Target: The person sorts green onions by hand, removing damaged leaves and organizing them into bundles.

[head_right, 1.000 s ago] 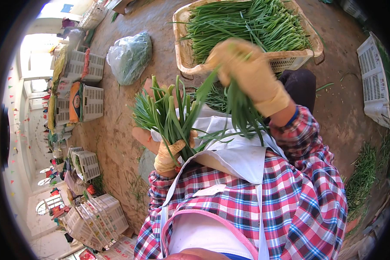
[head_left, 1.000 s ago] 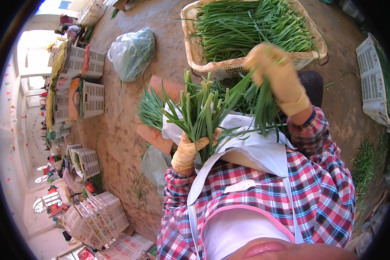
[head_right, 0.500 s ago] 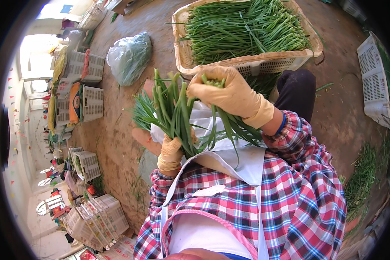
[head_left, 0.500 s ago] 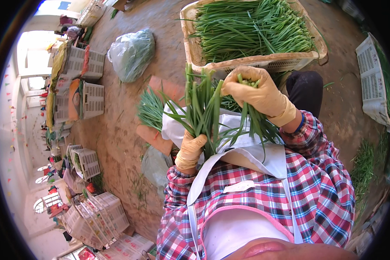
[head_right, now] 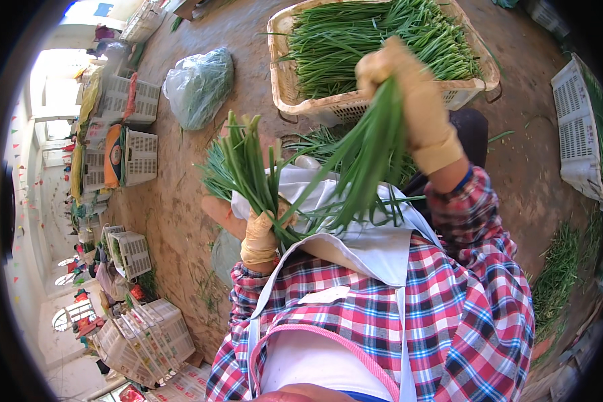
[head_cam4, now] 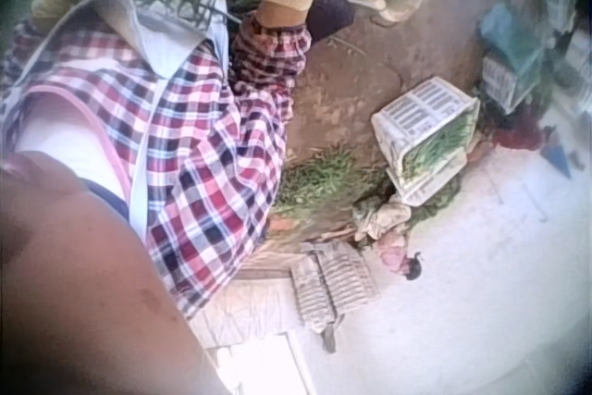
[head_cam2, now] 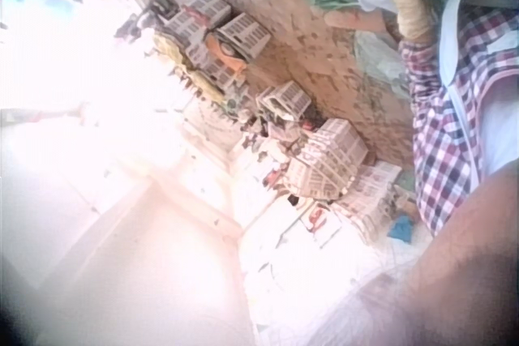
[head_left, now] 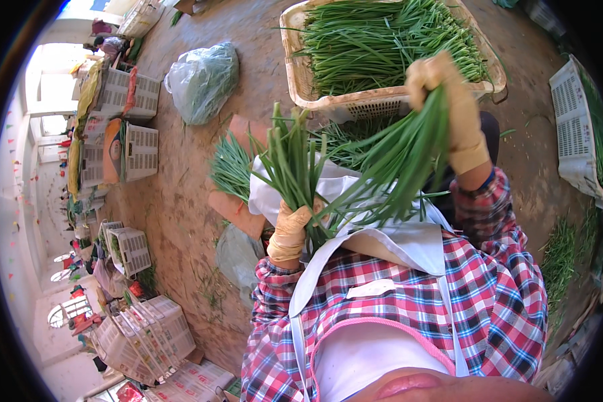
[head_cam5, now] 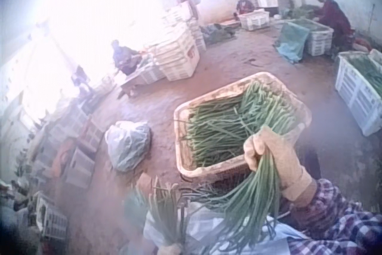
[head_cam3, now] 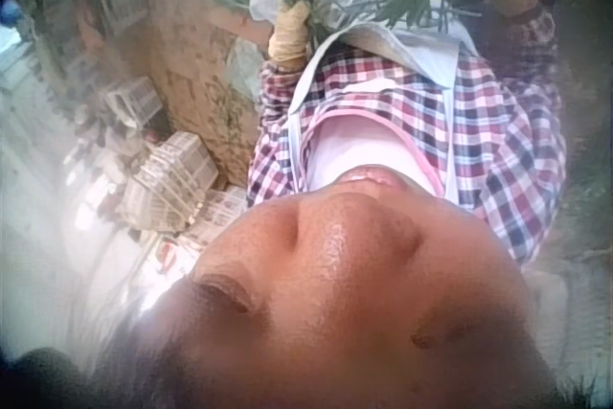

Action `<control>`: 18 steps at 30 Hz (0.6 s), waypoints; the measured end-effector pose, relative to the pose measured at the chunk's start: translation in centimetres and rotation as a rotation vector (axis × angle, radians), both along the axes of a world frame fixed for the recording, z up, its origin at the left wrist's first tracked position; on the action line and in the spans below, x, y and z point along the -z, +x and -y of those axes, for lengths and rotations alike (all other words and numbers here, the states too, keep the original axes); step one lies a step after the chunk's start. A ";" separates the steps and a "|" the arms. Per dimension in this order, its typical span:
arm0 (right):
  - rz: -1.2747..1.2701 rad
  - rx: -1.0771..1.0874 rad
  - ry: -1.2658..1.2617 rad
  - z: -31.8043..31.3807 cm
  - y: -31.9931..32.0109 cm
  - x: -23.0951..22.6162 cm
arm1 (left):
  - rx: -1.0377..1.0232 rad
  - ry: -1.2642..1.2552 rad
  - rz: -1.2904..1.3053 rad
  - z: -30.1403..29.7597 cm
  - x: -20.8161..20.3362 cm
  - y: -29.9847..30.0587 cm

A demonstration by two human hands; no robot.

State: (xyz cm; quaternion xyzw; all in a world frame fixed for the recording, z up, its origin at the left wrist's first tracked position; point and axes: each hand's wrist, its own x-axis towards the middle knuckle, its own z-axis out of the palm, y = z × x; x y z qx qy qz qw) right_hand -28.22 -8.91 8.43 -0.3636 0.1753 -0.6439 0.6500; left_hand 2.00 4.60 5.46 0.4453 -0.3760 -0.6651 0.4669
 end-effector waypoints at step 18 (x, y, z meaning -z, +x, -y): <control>-0.334 -0.471 0.193 -2.2 4.3 -1.6 | 0.068 0.078 0.105 0.4 -2.0 -2.0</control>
